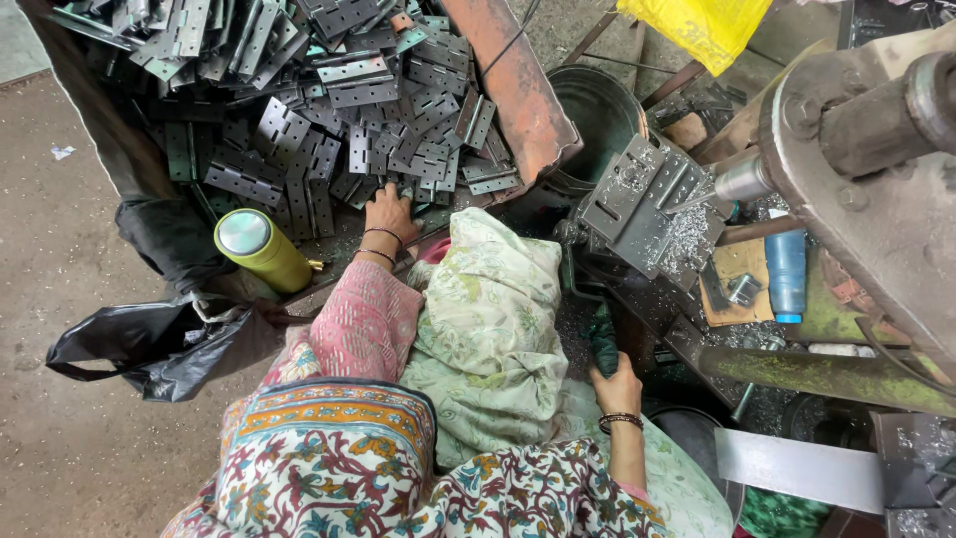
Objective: The person operates a press machine to process metal plates. They repeatedly place plates into the machine, activate the press, and remove the processed plates, placing them into a nearby bin.
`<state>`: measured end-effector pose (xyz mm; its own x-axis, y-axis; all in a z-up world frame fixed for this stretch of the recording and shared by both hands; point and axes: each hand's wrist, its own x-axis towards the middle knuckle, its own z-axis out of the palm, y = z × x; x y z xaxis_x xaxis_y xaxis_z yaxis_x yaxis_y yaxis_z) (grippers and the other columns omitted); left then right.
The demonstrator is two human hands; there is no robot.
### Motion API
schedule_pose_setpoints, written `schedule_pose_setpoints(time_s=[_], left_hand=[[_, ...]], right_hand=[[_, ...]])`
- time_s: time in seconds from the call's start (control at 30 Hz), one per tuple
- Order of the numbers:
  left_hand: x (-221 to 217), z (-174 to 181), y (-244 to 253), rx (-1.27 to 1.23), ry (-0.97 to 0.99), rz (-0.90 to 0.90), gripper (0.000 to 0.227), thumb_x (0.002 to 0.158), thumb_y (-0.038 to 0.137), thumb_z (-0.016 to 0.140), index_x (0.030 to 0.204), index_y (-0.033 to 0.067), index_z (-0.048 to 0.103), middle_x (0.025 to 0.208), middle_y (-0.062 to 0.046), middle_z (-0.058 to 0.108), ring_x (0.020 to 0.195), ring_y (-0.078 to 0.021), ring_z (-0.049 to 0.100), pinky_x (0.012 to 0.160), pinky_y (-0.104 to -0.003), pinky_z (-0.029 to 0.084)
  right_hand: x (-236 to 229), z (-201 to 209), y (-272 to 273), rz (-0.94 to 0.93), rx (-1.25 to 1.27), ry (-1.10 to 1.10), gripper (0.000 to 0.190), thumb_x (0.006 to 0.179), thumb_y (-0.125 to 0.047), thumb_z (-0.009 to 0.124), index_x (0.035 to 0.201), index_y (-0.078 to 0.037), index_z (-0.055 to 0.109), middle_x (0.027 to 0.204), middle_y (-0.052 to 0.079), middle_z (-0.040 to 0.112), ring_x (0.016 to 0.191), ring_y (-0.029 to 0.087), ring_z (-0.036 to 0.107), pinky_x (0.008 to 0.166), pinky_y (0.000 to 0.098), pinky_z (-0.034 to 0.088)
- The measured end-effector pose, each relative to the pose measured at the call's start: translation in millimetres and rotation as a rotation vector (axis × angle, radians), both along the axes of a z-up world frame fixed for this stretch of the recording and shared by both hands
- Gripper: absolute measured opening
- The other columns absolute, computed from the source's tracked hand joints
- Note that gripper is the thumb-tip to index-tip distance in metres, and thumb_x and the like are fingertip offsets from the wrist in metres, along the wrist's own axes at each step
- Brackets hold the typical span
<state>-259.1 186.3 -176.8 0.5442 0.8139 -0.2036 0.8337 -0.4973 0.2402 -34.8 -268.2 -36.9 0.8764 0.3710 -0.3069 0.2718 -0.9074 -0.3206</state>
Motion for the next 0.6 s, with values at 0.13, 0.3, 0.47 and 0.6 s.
schedule_pose_setpoints(time_s=[0.13, 0.3, 0.47, 0.6], left_hand=[[-7, 3, 1, 0.016, -0.016, -0.004, 0.059, 0.072, 0.049, 0.085, 0.117, 0.0135, 0.073, 0.131, -0.014, 0.053, 0.121, -0.0348, 0.055, 0.091, -0.048, 0.054], [-15, -6, -4, 0.041, -0.004, -0.055, 0.053, 0.070, 0.043, 0.088, 0.108, 0.0082, 0.075, 0.122, -0.015, 0.062, 0.113, -0.0356, 0.063, 0.088, -0.045, 0.058], [-25, -15, -14, 0.145, -0.265, 0.043, 0.022, 0.083, 0.018, 0.074, 0.104, 0.0102, 0.076, 0.117, -0.017, 0.068, 0.106, -0.0375, 0.068, 0.084, -0.048, 0.060], [-28, 2, 3, 0.072, -0.481, 0.305, 0.031, 0.077, 0.016, 0.073, 0.107, 0.0088, 0.077, 0.106, -0.024, 0.071, 0.098, -0.0424, 0.069, 0.087, -0.050, 0.056]], right_hand=[[2, 1, -1, -0.001, -0.009, -0.008, 0.055, 0.078, -0.033, 0.076, 0.128, -0.013, 0.063, 0.096, 0.023, 0.076, 0.094, 0.041, 0.073, 0.084, 0.0484, 0.057], [-1, 0, -2, -0.005, 0.020, 0.000, 0.055, 0.078, -0.031, 0.075, 0.129, -0.014, 0.063, 0.100, 0.023, 0.075, 0.097, 0.042, 0.073, 0.086, 0.0484, 0.057], [2, 0, -2, 0.024, 0.034, -0.005, 0.056, 0.078, -0.028, 0.075, 0.130, -0.014, 0.061, 0.104, 0.023, 0.075, 0.101, 0.042, 0.071, 0.088, 0.0492, 0.056], [-1, -2, -2, 0.006, 0.015, 0.000, 0.059, 0.077, -0.027, 0.075, 0.133, -0.016, 0.059, 0.107, 0.022, 0.074, 0.103, 0.042, 0.071, 0.088, 0.0501, 0.056]])
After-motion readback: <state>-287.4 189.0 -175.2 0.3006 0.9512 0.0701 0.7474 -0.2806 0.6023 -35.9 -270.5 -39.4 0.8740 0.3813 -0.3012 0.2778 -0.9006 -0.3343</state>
